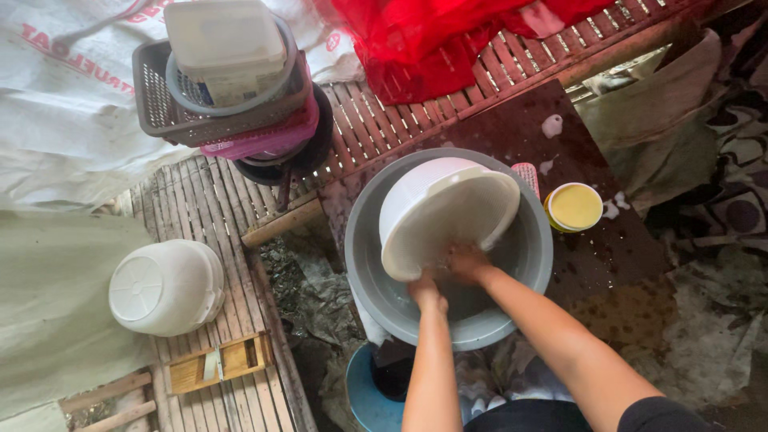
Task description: The person washes several plastic kitchen items by hand in a large metal basin filled with water. They scrub and rinse a white colander, a blue basket, a white rectangular container, and a brown basket, placing each item on a bamboo platform after cleaning.
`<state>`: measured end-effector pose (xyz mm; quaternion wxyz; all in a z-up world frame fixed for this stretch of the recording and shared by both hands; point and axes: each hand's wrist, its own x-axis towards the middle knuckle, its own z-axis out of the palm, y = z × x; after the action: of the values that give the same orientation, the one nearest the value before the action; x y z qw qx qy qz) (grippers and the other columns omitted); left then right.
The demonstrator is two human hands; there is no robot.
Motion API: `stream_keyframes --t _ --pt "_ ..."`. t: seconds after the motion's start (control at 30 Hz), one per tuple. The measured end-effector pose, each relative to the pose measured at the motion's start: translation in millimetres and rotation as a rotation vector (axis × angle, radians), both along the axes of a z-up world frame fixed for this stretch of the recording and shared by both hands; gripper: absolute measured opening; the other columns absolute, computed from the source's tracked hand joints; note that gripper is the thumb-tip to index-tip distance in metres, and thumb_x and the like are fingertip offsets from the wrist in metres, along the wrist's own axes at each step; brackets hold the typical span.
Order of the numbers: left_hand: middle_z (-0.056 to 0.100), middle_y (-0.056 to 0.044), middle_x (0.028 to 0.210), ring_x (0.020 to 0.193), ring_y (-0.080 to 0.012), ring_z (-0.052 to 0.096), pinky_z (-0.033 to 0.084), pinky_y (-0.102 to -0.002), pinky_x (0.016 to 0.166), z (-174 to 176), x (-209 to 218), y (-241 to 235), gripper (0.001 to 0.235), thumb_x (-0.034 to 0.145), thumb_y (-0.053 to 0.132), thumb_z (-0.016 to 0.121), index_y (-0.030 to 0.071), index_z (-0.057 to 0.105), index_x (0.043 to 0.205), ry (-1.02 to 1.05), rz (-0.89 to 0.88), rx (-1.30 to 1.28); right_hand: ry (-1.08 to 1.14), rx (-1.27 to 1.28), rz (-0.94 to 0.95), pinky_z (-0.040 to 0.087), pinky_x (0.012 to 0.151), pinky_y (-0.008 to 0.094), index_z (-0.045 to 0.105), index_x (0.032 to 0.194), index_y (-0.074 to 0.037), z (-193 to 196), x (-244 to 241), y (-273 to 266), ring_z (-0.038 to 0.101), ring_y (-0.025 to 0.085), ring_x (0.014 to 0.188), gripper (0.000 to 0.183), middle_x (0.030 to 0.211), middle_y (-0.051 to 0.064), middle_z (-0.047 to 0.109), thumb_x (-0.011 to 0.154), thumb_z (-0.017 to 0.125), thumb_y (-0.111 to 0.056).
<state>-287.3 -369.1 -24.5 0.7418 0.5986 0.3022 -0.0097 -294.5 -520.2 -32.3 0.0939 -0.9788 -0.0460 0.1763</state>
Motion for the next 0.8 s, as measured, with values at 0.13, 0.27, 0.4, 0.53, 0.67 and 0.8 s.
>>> stream_keyframes --t 0.13,0.27,0.4,0.53,0.67,0.8 --pt "0.066 -0.017 0.124 0.106 -0.0270 0.063 0.051 -0.040 0.093 0.2 9.6 15.2 0.040 0.094 0.011 0.064 -0.005 0.053 0.129 0.016 0.102 -0.028 0.120 0.170 -0.016 0.028 0.116 0.059 0.046 0.149 -0.029 21.1 -1.7 -21.9 0.039 0.034 0.142 0.060 0.157 0.005 0.042 0.092 0.050 -0.050" --pt "0.062 -0.029 0.124 0.104 -0.0325 0.061 0.049 -0.043 0.096 2.9 4.8 7.8 0.046 0.108 0.022 0.069 -0.015 0.052 0.129 0.129 0.194 0.189 -0.082 -0.127 -0.148 0.033 0.119 0.058 0.059 0.137 -0.022 30.4 -6.1 -13.2 0.046 0.034 0.144 0.046 0.148 0.009 0.054 0.096 0.054 -0.043" --pt "0.064 -0.015 0.133 0.114 -0.0262 0.063 0.051 -0.040 0.097 5.9 -9.1 -8.9 0.050 0.091 0.009 0.072 -0.005 0.052 0.135 0.242 0.100 -0.120 -0.016 0.231 -0.047 0.035 0.110 0.055 0.061 0.136 -0.017 29.0 -2.0 10.7 0.046 0.036 0.138 0.055 0.147 0.014 0.055 0.087 0.059 -0.041" --pt "0.065 -0.015 0.130 0.109 -0.0269 0.066 0.053 -0.040 0.094 43.9 10.6 1.1 0.052 0.089 0.007 0.067 -0.001 0.050 0.138 0.035 0.301 -0.101 0.109 0.015 -0.102 0.023 0.119 0.055 0.058 0.138 -0.020 46.7 -6.5 -10.8 0.038 0.033 0.145 0.054 0.150 0.009 0.054 0.091 0.053 -0.045" --pt "0.068 -0.020 0.128 0.109 -0.0288 0.067 0.053 -0.040 0.095 88.7 19.4 5.2 0.046 0.096 0.010 0.071 -0.006 0.053 0.135 -0.015 0.291 0.129 -0.296 -0.250 -0.198 0.018 0.121 0.056 0.057 0.138 -0.017 35.8 -8.5 -4.7 0.036 0.031 0.148 0.055 0.152 0.009 0.053 0.093 0.049 -0.046" --pt "0.066 -0.019 0.127 0.110 -0.0286 0.065 0.052 -0.041 0.097 79.0 1.7 15.7 0.050 0.090 0.004 0.071 -0.007 0.051 0.134 -0.067 0.196 0.064 0.086 -0.006 -0.053 0.023 0.118 0.054 0.052 0.145 -0.016 36.1 -3.2 3.0 0.040 0.032 0.143 0.059 0.153 0.012 0.049 0.095 0.045 -0.047"
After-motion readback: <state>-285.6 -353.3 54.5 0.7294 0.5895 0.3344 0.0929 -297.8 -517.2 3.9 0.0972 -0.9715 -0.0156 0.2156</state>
